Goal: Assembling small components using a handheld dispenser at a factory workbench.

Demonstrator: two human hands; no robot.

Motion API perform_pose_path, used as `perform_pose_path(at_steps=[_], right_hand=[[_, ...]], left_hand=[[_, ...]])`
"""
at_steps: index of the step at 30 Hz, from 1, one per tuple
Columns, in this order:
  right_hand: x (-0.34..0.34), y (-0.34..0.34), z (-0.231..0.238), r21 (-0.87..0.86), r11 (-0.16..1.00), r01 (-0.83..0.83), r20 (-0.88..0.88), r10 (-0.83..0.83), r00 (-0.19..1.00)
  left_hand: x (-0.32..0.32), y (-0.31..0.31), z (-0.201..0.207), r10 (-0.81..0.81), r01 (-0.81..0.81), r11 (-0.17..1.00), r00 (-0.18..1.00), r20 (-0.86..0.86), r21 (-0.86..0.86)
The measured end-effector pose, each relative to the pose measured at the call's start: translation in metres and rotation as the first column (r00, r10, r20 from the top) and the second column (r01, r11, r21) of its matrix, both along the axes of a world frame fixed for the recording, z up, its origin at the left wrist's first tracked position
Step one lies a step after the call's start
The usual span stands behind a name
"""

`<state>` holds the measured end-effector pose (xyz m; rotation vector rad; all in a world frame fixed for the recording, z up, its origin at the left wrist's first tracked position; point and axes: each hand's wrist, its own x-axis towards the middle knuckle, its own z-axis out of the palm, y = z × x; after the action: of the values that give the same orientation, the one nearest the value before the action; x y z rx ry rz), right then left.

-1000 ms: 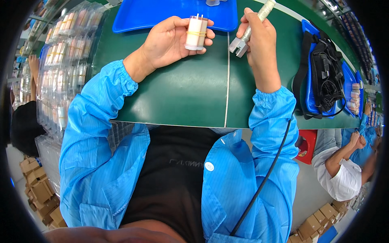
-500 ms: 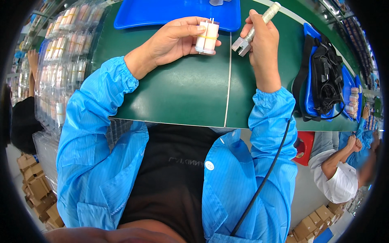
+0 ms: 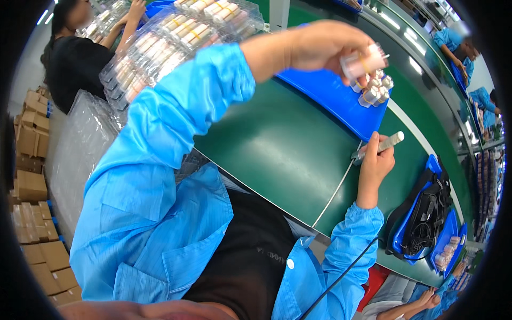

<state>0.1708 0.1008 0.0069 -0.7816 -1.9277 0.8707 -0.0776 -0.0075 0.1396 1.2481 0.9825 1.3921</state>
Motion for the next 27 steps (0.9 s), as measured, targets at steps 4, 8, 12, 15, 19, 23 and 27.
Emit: perform_pose_path(at_steps=[4,8,12,15,19,23,27], right_hand=[[0.004,0.0,-0.001,0.024,1.0,0.008,-0.005,-0.008,1.0],[-0.001,-0.001,-0.002,0.041,0.999,0.007,0.012,-0.008,1.0],[-0.004,-0.004,0.003,0.088,0.996,-0.009,0.018,0.007,1.0],[-0.002,-0.005,-0.004,0.093,0.996,0.007,0.039,-0.011,0.999],[-0.001,-0.004,-0.007,0.128,0.992,-0.003,0.074,-0.007,0.997],[-0.005,-0.004,-0.004,0.114,0.993,-0.018,0.08,0.009,0.997],[-0.005,-0.002,-0.007,0.148,0.989,-0.02,0.064,0.011,0.998]], left_hand=[[-0.065,0.0,0.057,0.176,-0.177,0.983,0.831,-0.528,0.048],[-0.168,-0.06,0.098,0.361,-0.439,0.878,0.349,-0.865,0.19],[-0.292,-0.149,0.077,0.057,-0.4,0.853,-0.567,-0.822,0.335],[-0.327,-0.196,0.041,-0.066,-0.795,0.599,-0.165,-0.984,0.093],[-0.308,-0.224,0.021,-0.159,-0.872,0.489,-0.057,-0.986,-0.029],[-0.308,-0.265,0.023,-0.005,-0.701,0.708,0.117,-0.993,-0.086],[-0.311,-0.242,0.016,-0.192,-0.85,0.511,0.032,-0.981,-0.128]])
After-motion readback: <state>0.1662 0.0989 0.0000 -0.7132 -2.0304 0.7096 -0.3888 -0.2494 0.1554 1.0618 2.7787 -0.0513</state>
